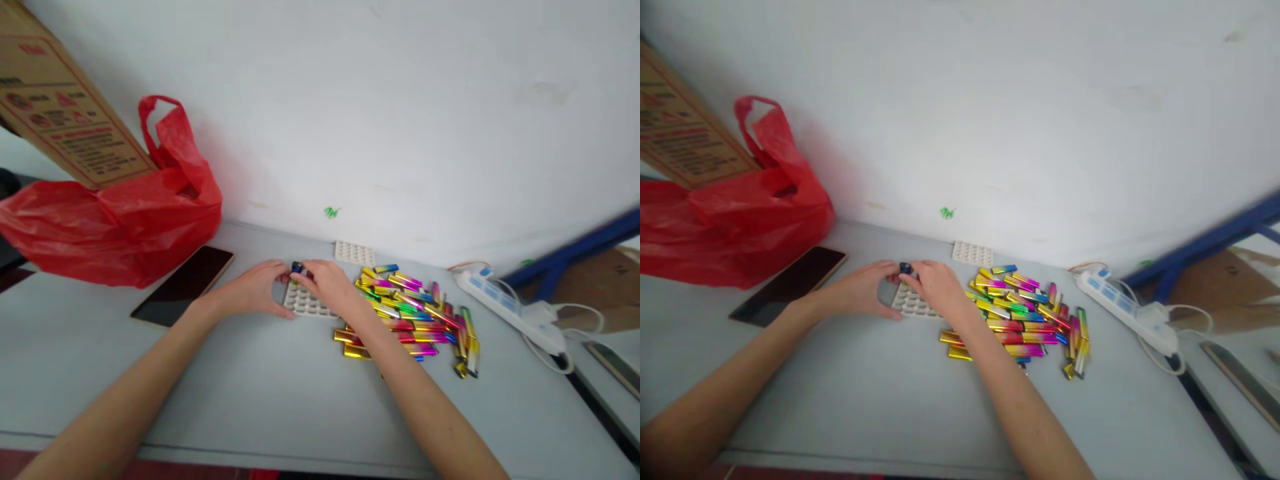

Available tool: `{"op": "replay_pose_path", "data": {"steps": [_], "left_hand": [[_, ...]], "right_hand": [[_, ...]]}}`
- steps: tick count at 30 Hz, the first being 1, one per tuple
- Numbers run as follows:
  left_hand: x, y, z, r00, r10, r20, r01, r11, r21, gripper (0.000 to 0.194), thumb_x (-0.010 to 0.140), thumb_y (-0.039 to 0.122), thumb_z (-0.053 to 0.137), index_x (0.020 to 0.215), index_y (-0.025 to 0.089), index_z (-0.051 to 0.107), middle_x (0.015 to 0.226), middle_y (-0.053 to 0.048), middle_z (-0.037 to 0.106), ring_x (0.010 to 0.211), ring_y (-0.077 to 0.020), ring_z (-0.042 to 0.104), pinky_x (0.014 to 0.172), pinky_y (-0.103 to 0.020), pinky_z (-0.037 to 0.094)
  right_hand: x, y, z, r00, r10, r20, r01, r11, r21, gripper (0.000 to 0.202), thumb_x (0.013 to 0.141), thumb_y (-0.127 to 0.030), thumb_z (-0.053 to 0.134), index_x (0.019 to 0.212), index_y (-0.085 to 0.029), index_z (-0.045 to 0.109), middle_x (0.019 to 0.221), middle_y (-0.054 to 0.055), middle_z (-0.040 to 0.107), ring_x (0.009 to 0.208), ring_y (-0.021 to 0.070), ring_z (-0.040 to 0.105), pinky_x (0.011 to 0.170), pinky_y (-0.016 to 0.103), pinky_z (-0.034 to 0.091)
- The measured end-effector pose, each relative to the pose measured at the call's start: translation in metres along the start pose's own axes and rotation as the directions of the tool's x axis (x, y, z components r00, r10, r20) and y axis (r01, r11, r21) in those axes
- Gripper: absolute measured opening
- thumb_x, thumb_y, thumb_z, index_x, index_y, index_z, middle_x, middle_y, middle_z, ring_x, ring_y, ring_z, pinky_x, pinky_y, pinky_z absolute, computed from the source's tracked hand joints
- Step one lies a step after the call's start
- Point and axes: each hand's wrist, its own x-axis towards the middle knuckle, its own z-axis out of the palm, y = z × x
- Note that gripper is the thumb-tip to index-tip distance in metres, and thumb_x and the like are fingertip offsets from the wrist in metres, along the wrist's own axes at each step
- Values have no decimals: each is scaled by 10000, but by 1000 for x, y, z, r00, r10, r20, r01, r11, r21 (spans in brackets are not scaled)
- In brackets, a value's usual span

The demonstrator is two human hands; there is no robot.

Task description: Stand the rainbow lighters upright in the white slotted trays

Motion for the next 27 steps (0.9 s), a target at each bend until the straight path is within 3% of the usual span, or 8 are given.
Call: {"op": "replay_pose_path", "data": {"steps": [5, 8, 11, 14, 18, 22, 27], "left_hand": [[1, -2, -3, 1000, -6, 19, 5, 1000, 12, 651, 613, 672, 930, 988, 223, 646, 1046, -66, 715, 985, -327, 690, 909, -429, 564], [0, 0, -5, 999, -13, 49, 11, 999, 37, 657, 638, 684, 919, 1005, 207, 657, 1058, -60, 718, 990, -330, 681, 899, -427, 566], [2, 2, -8, 997, -33, 66, 29, 998, 57, 672, 644, 718, 887, 1017, 208, 660, 1060, -54, 731, 980, -325, 676, 882, -412, 564], [6, 3, -10, 992, -91, 87, 86, 994, 62, 710, 601, 750, 863, 1008, 206, 654, 1044, -64, 743, 959, -320, 674, 864, -383, 553], [13, 5, -14, 977, -174, 124, 167, 984, 67, 681, 578, 744, 828, 965, 220, 628, 1010, -67, 747, 911, -311, 678, 826, -361, 533], [15, 10, -18, 975, -197, 105, 191, 980, 63, 620, 597, 715, 799, 941, 232, 621, 990, -70, 752, 921, -319, 691, 829, -361, 529], [16, 19, -24, 966, -216, 141, 209, 976, 60, 599, 594, 688, 801, 937, 229, 625, 1024, -80, 759, 942, -327, 698, 848, -363, 534]], "right_hand": [[-32, 26, -22, 985, 54, -161, -29, 987, 156, 212, 1083, -413, 734, 1125, -207, 705, 1072, 51, 749, 884, 185, 672, 868, 305, 492], [-70, 64, -49, 954, 138, -267, -90, 979, 183, 141, 1066, -288, 721, 957, -199, 726, 980, 53, 758, 896, 195, 685, 874, 315, 508], [-109, 104, -79, 918, 232, -322, -184, 968, 173, 158, 1044, -324, 722, 951, -205, 767, 978, 62, 794, 904, 216, 710, 880, 341, 527], [-128, 138, -102, 892, 313, -327, -297, 950, 98, 164, 1032, -330, 716, 957, -195, 772, 972, 73, 807, 852, 216, 722, 858, 345, 544], [-108, 166, -114, 916, 368, -156, -382, 921, -70, 122, 1002, -271, 756, 1042, -156, 745, 1021, 109, 805, 902, 229, 741, 870, 340, 561], [-72, 177, -113, 944, 328, -40, -330, 941, -74, 344, 904, -158, 839, 1238, -157, 760, 1063, 93, 834, 896, 213, 772, 873, 310, 582], [-54, 184, -111, 963, 258, 72, -255, 966, -48, 232, 764, -53, 871, 949, -191, 854, 1058, 63, 860, 1015, 256, 789, 948, 302, 578]]}}
